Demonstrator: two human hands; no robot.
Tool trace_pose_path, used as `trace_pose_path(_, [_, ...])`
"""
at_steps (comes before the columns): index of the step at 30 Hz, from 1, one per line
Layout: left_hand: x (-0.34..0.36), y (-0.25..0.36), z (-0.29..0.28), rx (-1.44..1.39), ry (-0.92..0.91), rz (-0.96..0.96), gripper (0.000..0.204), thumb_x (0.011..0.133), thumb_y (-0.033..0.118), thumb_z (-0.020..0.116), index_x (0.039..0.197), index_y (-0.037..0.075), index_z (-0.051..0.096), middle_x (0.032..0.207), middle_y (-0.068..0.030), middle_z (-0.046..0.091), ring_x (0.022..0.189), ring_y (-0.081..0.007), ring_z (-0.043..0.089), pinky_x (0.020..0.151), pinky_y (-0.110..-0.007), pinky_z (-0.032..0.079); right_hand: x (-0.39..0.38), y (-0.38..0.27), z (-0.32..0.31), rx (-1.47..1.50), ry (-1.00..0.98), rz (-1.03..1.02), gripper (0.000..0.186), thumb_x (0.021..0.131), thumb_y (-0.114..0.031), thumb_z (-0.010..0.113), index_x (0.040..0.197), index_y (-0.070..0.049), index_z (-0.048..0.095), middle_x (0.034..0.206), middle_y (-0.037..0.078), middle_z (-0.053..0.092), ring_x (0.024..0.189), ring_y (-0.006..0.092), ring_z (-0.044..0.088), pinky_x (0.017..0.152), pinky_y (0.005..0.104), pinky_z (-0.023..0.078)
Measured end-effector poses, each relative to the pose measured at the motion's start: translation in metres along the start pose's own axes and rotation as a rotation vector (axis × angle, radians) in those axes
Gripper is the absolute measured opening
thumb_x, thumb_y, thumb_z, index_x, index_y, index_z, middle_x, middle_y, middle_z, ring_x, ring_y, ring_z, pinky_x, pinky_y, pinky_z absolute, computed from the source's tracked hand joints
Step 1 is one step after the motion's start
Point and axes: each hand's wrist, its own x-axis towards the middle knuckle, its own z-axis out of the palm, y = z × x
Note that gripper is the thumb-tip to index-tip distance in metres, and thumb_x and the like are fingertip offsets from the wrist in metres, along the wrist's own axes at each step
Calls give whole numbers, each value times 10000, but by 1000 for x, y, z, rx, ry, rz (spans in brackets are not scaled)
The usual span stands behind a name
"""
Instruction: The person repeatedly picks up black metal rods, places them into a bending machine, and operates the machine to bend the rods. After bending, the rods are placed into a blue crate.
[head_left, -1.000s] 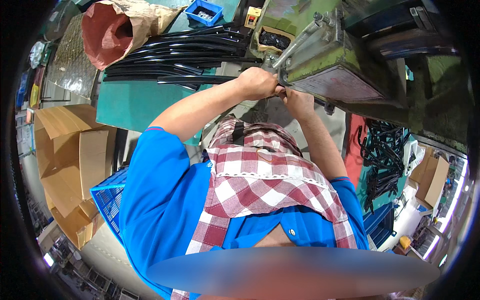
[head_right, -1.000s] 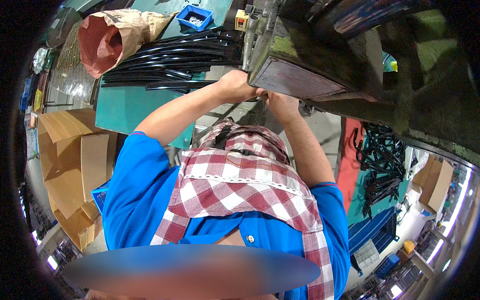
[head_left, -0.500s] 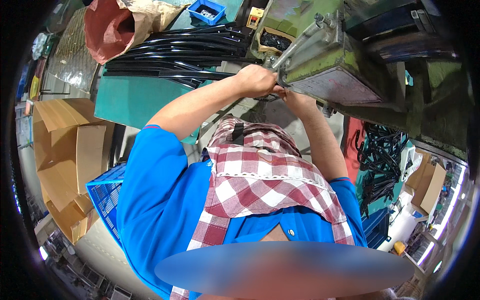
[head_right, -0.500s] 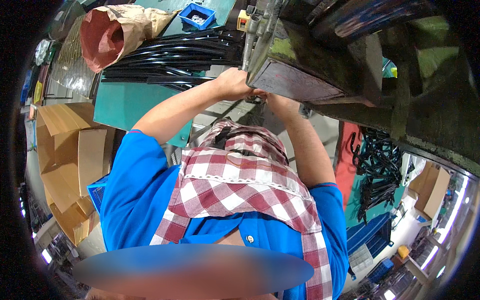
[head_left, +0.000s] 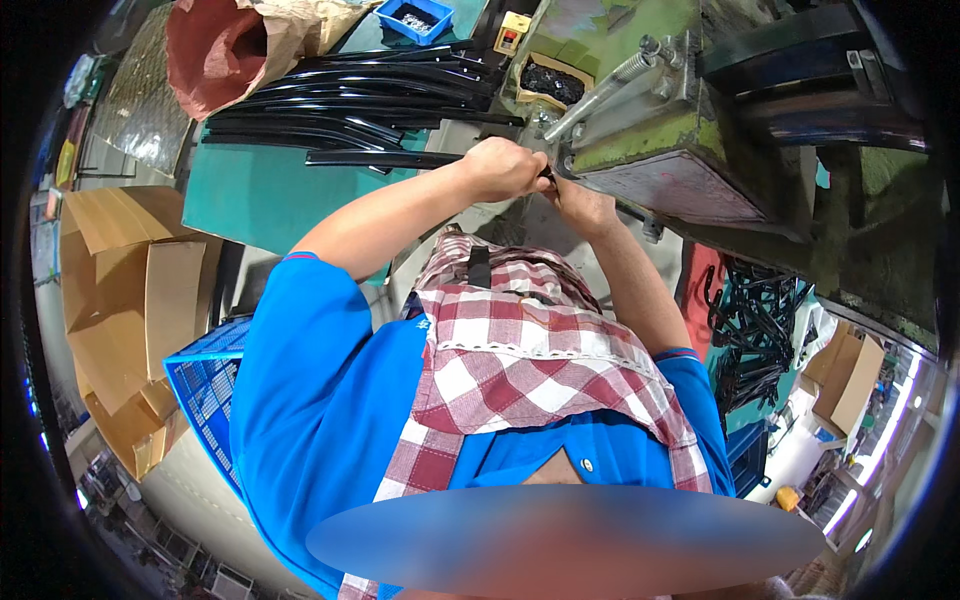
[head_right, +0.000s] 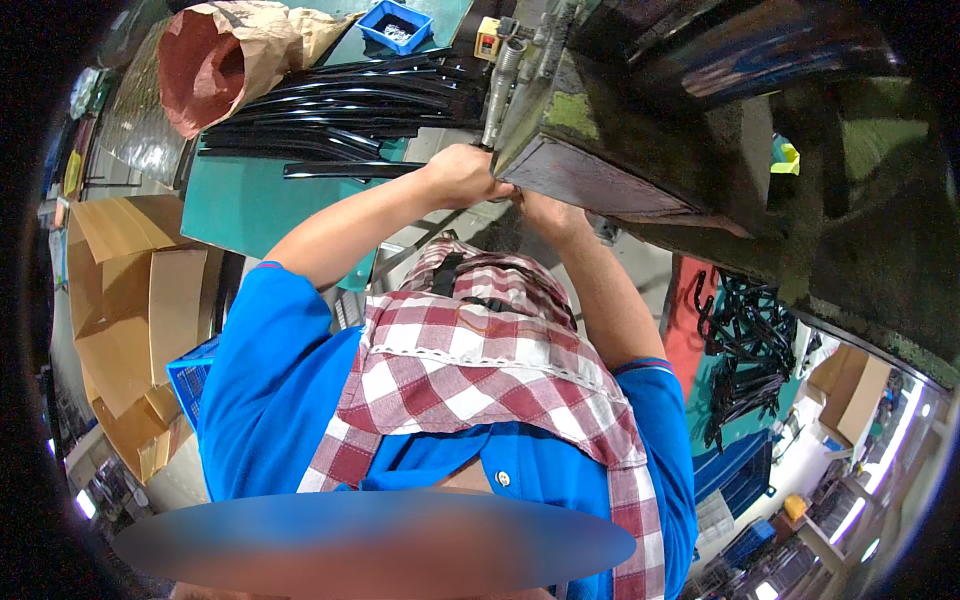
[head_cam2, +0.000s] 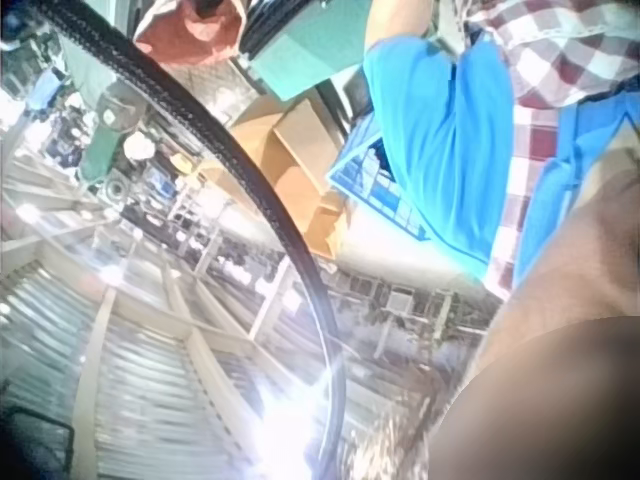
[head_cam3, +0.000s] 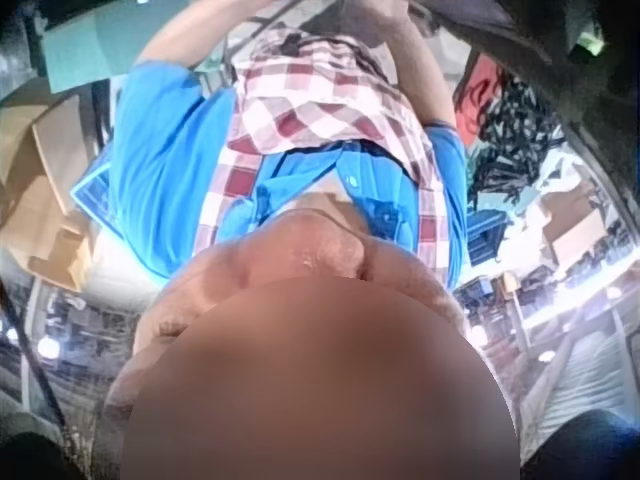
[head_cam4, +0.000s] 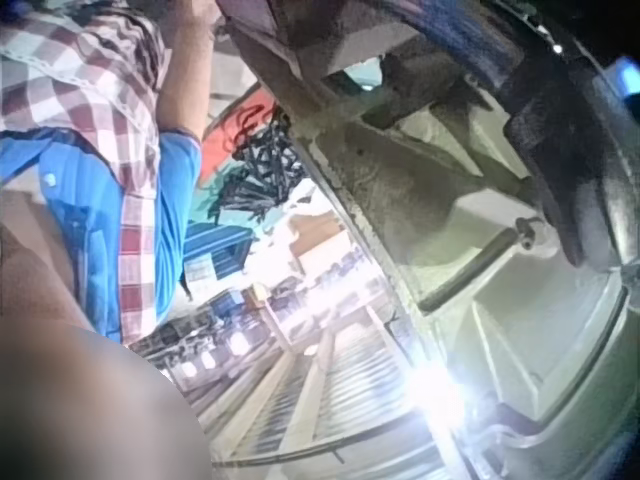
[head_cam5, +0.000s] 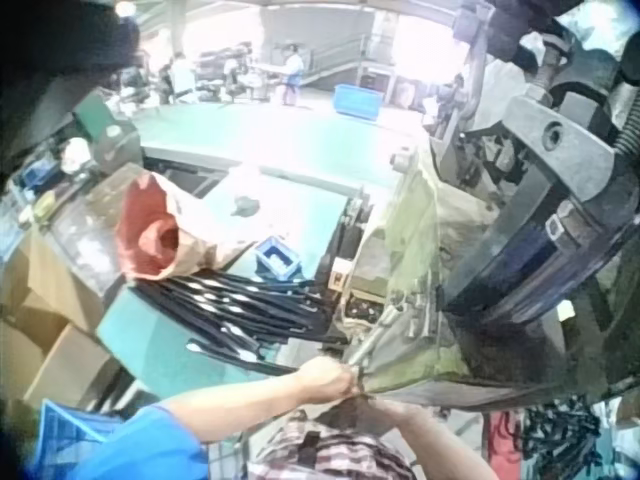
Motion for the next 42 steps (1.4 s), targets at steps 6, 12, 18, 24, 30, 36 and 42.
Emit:
trace_pose_path(6, [0,8,-6,-8,-30,-47,508,876,502,542,806,15,664,737,-221,643,753,-401,630,683,-471,495,-3,-2,-3,62,-65,50,358,813,-319,640,1091,-99,586,949,150,638,882,358,613,749,467,481])
trace_pose_path(12, [26,-14,-10,-416,-461,-105,394,926,395,531,950,9,610,844,-149,670,803,-247,658,683,-373,492,-27,11,18,-61,-115,151,403,846,-374,584,1156,-118,586,1037,158,639,939,368,606,802,481,478])
trace_pose_path(18, [41,-2,-9,-518,-482,-168,443,881,390,613,695,-10,659,655,-67,676,593,-169,643,584,-310,505,-37,18,6,35,-310,395,392,854,-357,591,1142,-91,605,1056,172,629,992,358,591,869,465,454])
trace_pose_path(24, [54,18,-4,-314,-464,-149,532,879,466,587,674,-20,657,624,-70,670,590,-188,658,596,-334,513,-59,35,5,-12,-212,386,376,835,-258,587,1174,-95,593,855,191,660,786,369,641,696,457,508])
trace_pose_path(30, [59,22,1,-224,-442,-155,558,841,525,608,673,-4,671,645,-101,666,642,-253,661,646,-372,515,-74,42,17,-48,-22,298,342,783,-196,639,1103,-77,630,793,176,651,713,358,635,654,442,504])
trace_pose_path(36, [44,23,-4,-88,-395,-66,531,693,436,785,987,24,624,914,-197,657,950,-373,618,794,-451,480,-73,40,12,-81,19,298,371,766,-214,656,1101,-58,621,991,184,645,928,376,607,854,472,459])
trace_pose_path(42, [27,20,-7,-64,-302,-85,449,761,405,726,969,24,610,909,-213,656,922,-392,619,781,-464,486,-69,42,0,82,-230,502,505,770,-293,641,1216,-67,566,1226,194,563,1161,411,481,1009,494,346])
